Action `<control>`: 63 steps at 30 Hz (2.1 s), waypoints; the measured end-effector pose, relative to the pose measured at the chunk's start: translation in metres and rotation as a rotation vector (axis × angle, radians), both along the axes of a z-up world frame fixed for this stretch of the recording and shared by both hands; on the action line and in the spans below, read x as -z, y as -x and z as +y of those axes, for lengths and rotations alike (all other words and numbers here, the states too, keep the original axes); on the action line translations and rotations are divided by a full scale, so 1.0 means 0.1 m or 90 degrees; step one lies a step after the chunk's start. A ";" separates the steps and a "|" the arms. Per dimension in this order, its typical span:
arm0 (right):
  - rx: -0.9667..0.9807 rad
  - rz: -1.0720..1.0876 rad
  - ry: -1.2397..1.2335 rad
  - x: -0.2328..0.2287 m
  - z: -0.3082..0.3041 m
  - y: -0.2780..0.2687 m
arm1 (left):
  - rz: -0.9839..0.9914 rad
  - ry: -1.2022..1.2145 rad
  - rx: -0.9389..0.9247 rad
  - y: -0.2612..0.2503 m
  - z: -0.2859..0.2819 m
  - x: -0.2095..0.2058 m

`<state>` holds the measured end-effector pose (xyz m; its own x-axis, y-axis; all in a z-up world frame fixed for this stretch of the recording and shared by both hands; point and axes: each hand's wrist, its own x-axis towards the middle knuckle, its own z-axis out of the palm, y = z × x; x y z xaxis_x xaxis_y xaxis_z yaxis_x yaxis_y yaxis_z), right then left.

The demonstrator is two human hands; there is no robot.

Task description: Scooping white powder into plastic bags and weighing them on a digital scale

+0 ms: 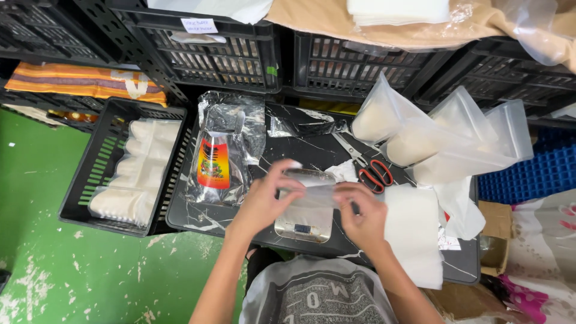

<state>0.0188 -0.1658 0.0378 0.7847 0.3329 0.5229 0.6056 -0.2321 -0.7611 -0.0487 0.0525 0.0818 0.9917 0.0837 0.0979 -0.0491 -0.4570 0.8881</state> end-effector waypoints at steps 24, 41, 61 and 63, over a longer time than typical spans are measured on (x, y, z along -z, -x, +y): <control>-0.047 -0.165 0.162 -0.49 -0.87 0.22 | -0.246 -0.194 0.275 -0.19 -0.61 0.25; 0.277 -0.045 0.088 -0.23 -1.26 -0.53 | -0.058 0.106 -0.022 -0.50 -0.62 0.50; 0.434 -0.040 -0.043 0.30 -1.13 -0.51 | 0.000 0.138 -0.060 -0.23 -0.68 0.92; 0.406 0.037 -0.046 0.34 -1.09 -0.43 | 0.034 0.143 -0.042 -0.22 -0.68 0.90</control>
